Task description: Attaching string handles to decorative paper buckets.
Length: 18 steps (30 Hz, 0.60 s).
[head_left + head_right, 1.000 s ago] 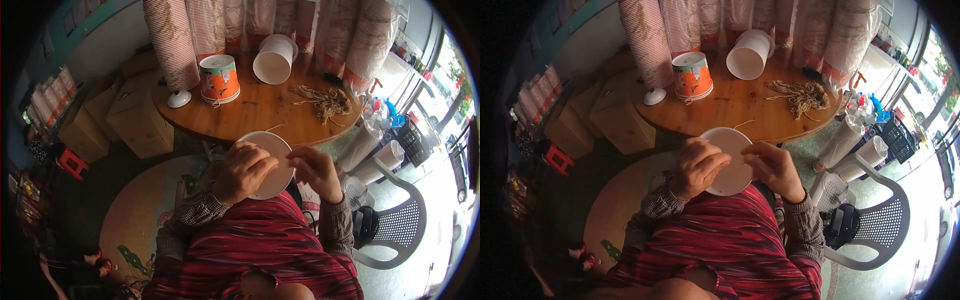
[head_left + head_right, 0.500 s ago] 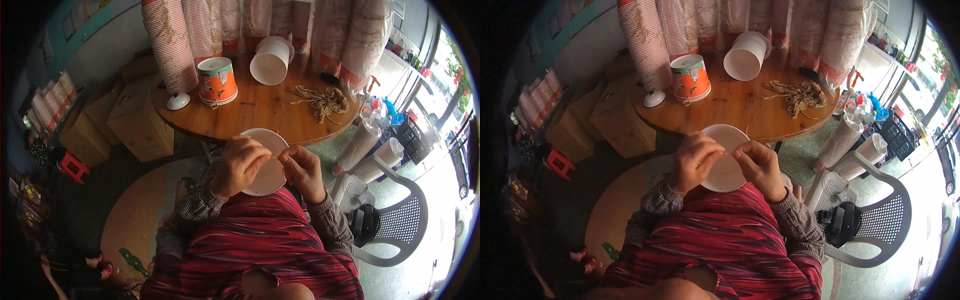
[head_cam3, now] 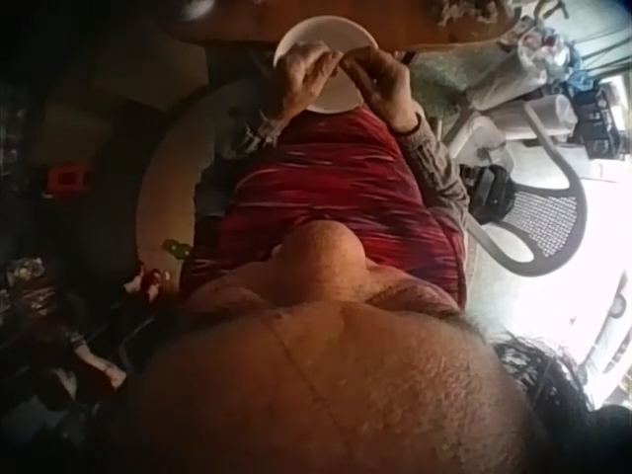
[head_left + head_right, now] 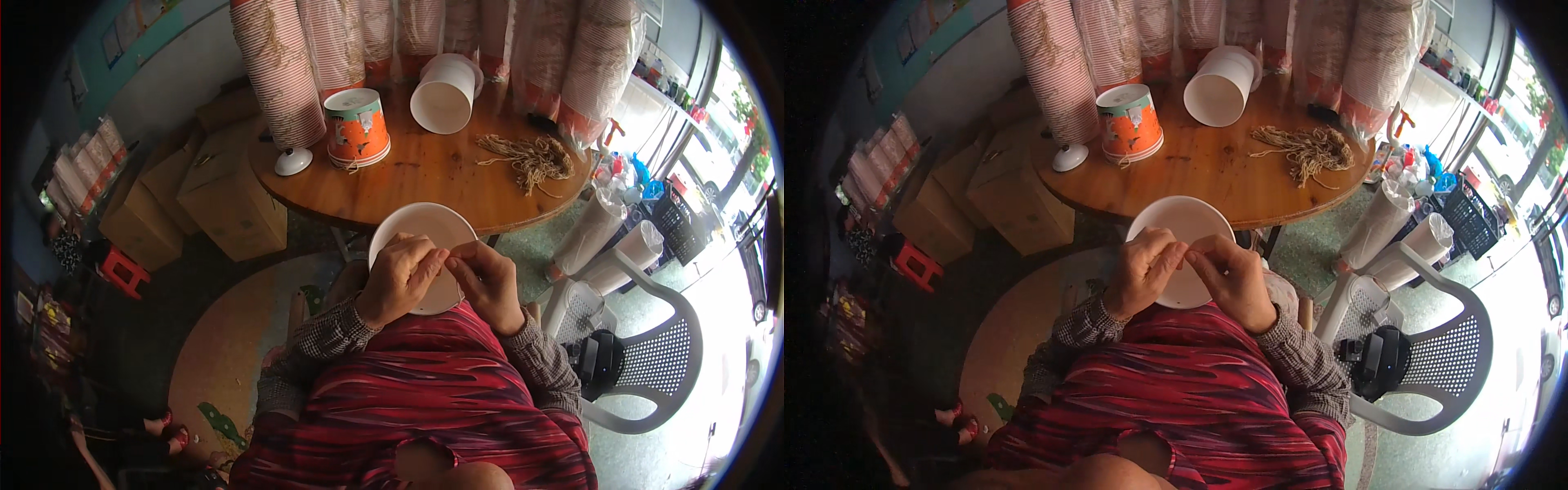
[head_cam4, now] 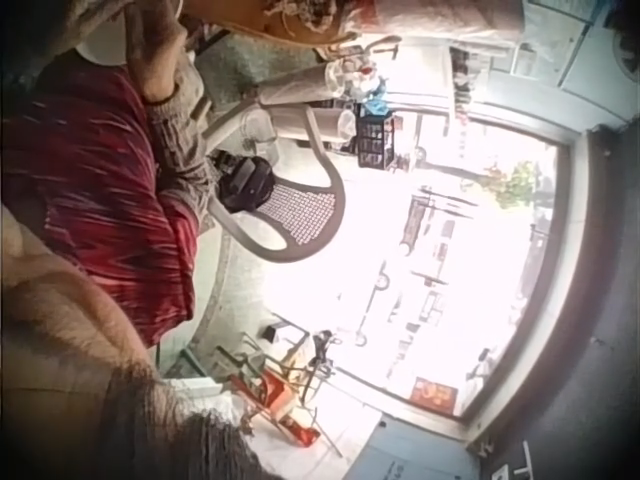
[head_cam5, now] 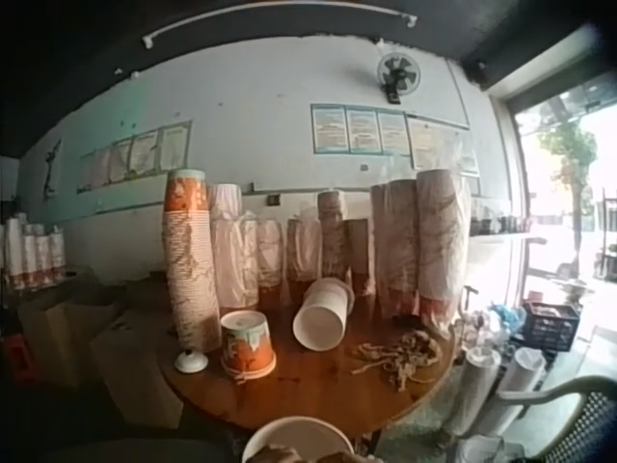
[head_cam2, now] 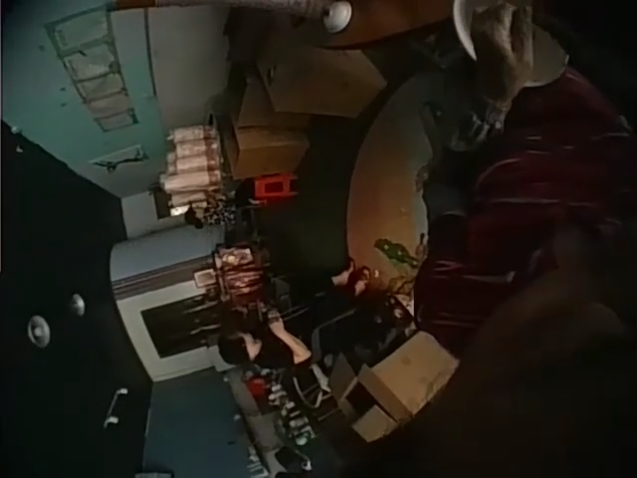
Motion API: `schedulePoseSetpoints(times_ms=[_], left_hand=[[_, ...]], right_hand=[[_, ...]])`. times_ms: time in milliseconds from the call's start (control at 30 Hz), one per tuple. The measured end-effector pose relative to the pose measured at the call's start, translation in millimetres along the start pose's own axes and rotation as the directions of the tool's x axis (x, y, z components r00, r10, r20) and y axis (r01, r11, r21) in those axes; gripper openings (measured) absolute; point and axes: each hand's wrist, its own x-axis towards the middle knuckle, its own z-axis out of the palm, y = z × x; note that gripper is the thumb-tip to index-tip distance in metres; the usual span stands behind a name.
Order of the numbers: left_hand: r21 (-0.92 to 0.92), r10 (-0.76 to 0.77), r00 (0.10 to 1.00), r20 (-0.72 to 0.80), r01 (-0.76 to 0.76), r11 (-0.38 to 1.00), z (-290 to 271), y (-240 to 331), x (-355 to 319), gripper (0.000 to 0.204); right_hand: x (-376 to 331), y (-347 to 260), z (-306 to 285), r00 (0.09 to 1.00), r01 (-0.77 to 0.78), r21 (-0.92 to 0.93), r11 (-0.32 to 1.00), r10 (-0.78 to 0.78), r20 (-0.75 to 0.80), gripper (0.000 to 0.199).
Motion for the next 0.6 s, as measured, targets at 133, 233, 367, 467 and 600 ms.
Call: schedulePoseSetpoints(times_ms=[133, 233, 367, 467, 600], left_hand=[[0.023, 0.055, 0.997, -0.049, -0.054, 0.998, -1.1, 0.0, 1.5, 0.010], [0.042, 0.079, 0.996, -0.029, -0.078, 0.996, -1.6, 0.1, -0.4, 0.007], [0.043, 0.101, 0.995, 0.002, -0.101, 0.994, -2.2, -3.3, -1.4, 0.006], [0.025, 0.100, 0.995, -0.013, -0.100, 0.995, -1.5, -3.3, -1.0, 0.009], [0.016, 0.115, 0.993, -0.021, -0.115, 0.993, -0.8, -2.7, 0.3, 0.013]], right_hand=[[0.4, 2.7, -1.3, 0.999, 0.046, -0.013, 0.999, -0.046, 0.013, 0.011], [-1.1, 7.0, -0.4, 0.999, 0.045, 0.005, 0.999, -0.045, -0.003, 0.013], [-0.4, 8.0, -1.2, 0.997, 0.065, 0.007, 0.998, -0.065, -0.037, 0.012], [-0.5, 6.1, -1.0, 0.997, 0.067, -0.018, 0.998, -0.068, -0.041, 0.011], [-0.3, 4.0, -1.0, 0.995, 0.082, -0.034, 0.996, -0.084, -0.060, 0.010]])
